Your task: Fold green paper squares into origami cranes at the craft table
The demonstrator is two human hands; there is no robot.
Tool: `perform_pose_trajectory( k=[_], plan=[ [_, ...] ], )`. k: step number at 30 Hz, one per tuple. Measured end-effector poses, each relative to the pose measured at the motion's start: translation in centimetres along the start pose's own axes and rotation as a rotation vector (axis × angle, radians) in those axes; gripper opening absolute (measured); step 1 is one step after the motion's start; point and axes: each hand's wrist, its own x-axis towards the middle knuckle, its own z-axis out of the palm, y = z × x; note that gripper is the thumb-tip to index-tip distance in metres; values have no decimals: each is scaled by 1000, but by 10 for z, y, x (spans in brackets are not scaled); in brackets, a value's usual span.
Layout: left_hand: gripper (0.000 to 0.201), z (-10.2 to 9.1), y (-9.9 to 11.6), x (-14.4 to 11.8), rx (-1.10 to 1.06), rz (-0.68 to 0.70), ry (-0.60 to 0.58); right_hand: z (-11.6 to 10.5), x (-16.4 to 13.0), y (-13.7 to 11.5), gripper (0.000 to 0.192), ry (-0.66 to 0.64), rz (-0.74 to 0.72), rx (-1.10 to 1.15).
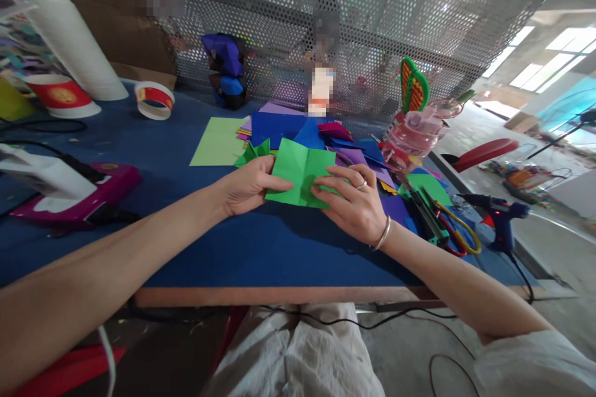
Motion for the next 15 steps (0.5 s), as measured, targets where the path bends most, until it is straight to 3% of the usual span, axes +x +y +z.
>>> perform_pose_trajectory(
  k=[3, 8, 11, 15],
  plan=[
    [29, -1, 3, -3, 131, 56, -43, -1, 1, 0, 16, 5, -11, -17],
    [25, 2, 5, -9, 163, 32, -71, -1, 2, -1, 18, 18, -81, -9],
    [23, 5, 3, -8, 129, -29, -24, -1, 3, -2, 18, 24, -111, -11],
    [40, 9, 0, -3, 101, -98, 71, 0, 2, -2, 18, 6, -125, -13]
  ],
)
